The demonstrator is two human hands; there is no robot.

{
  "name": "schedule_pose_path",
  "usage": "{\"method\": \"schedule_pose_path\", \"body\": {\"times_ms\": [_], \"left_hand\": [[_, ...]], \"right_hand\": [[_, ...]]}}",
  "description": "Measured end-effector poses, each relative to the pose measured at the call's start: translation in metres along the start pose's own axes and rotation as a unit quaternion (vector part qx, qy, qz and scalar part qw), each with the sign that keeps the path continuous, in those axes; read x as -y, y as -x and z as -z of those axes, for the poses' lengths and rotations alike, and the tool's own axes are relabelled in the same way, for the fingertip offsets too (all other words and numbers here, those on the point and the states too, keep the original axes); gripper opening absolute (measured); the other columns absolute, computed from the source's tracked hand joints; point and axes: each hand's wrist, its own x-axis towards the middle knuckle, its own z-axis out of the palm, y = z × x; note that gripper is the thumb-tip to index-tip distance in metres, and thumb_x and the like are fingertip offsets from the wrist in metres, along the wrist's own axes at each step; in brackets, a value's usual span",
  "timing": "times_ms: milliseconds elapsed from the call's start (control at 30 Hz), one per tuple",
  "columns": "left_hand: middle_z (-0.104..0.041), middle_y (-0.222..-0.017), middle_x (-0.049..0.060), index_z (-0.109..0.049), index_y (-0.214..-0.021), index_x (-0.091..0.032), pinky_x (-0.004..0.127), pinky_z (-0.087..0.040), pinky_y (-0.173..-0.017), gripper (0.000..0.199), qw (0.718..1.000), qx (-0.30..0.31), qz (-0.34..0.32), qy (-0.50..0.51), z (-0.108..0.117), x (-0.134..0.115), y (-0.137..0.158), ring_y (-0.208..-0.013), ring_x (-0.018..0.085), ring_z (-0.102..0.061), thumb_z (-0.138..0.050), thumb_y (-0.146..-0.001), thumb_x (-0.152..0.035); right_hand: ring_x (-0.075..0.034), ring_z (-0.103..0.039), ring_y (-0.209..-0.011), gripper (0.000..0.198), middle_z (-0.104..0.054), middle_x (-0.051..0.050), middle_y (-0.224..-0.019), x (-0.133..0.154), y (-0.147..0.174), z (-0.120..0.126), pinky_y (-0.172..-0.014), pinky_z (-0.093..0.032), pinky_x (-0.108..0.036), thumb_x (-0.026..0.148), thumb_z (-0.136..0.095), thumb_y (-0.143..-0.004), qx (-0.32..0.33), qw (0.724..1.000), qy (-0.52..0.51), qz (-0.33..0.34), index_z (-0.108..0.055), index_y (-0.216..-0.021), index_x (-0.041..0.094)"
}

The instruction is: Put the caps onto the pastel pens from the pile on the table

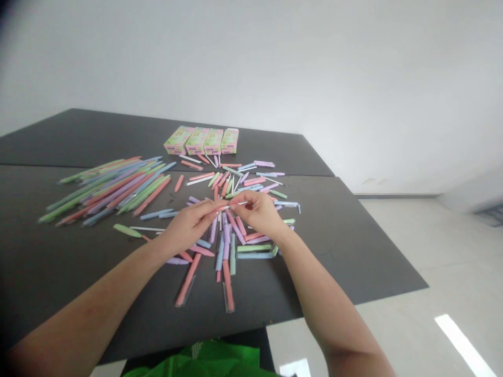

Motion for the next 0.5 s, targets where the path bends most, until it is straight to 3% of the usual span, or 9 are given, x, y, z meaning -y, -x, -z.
{"method": "schedule_pose_path", "body": {"times_ms": [167, 300, 400, 500], "left_hand": [[-0.069, -0.118, 0.006, -0.062, -0.125, -0.022, 0.033, -0.048, -0.093, 0.036, 1.0, 0.011, 0.015, 0.02, -0.003, 0.001, 0.001, -0.106, 0.021, -0.065, -0.042, -0.096, -0.03], [-0.072, -0.112, 0.007, -0.064, -0.119, -0.02, 0.034, -0.05, -0.09, 0.035, 0.998, -0.019, 0.051, 0.04, -0.004, 0.003, 0.0, -0.101, 0.022, -0.067, -0.044, -0.095, -0.035], [-0.071, -0.114, 0.007, -0.064, -0.119, -0.02, 0.033, -0.05, -0.092, 0.037, 0.995, -0.046, 0.07, 0.049, -0.003, 0.005, 0.001, -0.104, 0.022, -0.066, -0.044, -0.095, -0.038], [-0.07, -0.115, 0.007, -0.064, -0.119, -0.019, 0.033, -0.049, -0.093, 0.038, 0.993, -0.057, 0.085, 0.051, -0.001, 0.006, 0.001, -0.107, 0.023, -0.065, -0.045, -0.094, -0.041]], "right_hand": [[-0.014, -0.063, -0.066, 0.024, -0.07, -0.004, -0.074, 0.001, -0.001, -0.001, -0.064, -0.05, -0.027, 0.036, -0.07, -0.076, 0.025, 0.999, -0.042, -0.025, -0.068, -0.085, 0.014], [-0.01, -0.056, -0.055, 0.04, -0.065, 0.002, -0.067, 0.009, -0.002, 0.001, -0.058, -0.046, -0.024, 0.036, -0.072, -0.073, 0.021, 0.992, -0.108, -0.066, -0.063, -0.107, 0.017], [-0.007, -0.039, -0.044, 0.027, -0.058, 0.004, -0.064, 0.013, -0.005, 0.006, -0.049, -0.042, -0.023, 0.037, -0.06, -0.078, -0.046, 0.963, -0.231, -0.134, -0.059, -0.097, 0.019], [-0.01, -0.046, -0.052, 0.013, -0.058, 0.0, -0.069, 0.009, -0.009, 0.009, -0.057, -0.05, -0.026, 0.023, -0.052, -0.071, -0.072, 0.918, -0.339, -0.192, -0.055, -0.083, 0.018]]}}
